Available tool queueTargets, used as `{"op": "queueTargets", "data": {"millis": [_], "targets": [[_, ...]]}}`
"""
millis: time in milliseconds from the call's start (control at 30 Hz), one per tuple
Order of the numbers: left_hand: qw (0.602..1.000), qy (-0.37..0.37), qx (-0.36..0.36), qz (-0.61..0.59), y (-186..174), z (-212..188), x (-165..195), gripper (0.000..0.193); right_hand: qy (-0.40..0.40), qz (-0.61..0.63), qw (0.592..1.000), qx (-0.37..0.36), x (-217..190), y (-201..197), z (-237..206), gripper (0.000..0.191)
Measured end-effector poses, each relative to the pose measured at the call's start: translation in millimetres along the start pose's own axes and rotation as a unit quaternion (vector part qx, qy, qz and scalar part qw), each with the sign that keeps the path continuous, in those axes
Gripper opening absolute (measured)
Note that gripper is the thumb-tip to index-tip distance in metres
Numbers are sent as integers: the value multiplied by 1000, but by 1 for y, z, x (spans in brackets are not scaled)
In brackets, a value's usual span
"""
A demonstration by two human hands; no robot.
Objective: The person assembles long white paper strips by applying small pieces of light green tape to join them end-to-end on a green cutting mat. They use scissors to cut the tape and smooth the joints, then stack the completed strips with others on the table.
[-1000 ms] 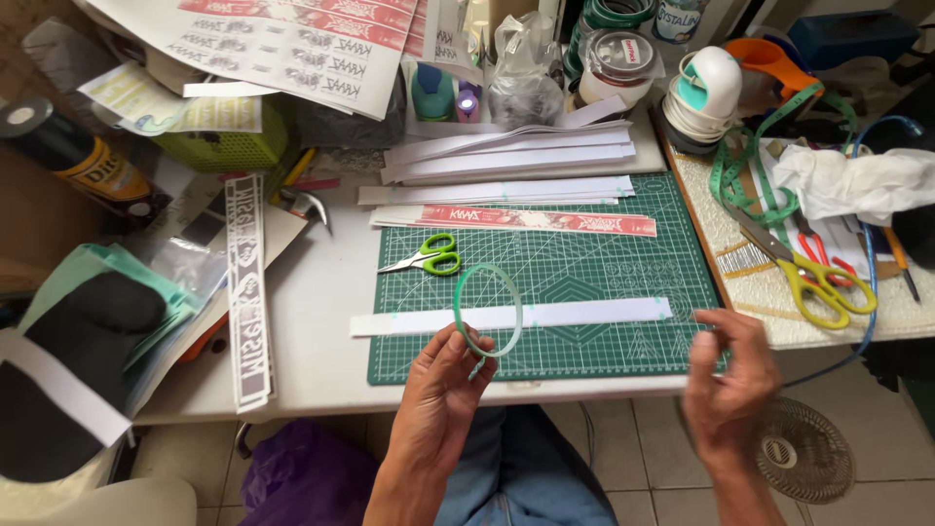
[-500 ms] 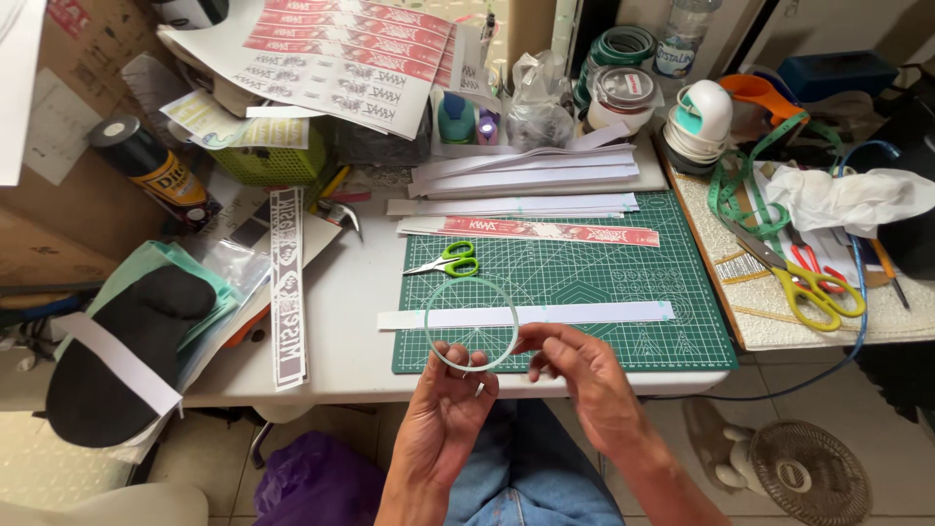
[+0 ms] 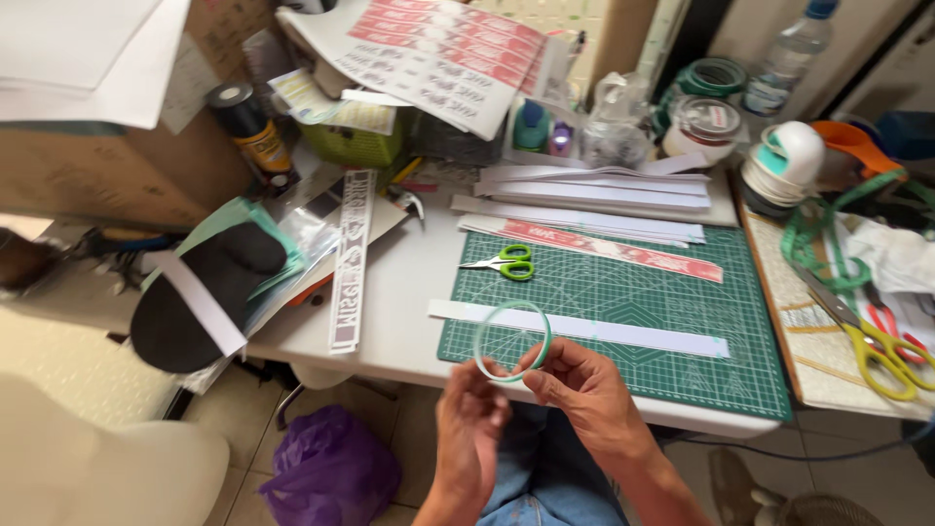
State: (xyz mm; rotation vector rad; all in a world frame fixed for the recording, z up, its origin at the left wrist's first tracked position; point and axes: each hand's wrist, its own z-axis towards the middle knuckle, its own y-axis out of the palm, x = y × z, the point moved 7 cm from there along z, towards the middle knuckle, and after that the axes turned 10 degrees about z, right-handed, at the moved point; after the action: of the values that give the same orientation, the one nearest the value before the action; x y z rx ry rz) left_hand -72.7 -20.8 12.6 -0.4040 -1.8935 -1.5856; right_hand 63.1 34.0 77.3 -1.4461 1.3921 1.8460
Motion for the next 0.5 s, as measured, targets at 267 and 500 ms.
{"op": "queueTargets", "data": {"millis": [267,500], "targets": [[706,337,-162,602,62,-34,108,102,65,-169,974,-136,-9,27,-11,23],[765,229,-220,560,69,-32,100,110,81,-237,961,-117,-19,22,-24,25]]}}
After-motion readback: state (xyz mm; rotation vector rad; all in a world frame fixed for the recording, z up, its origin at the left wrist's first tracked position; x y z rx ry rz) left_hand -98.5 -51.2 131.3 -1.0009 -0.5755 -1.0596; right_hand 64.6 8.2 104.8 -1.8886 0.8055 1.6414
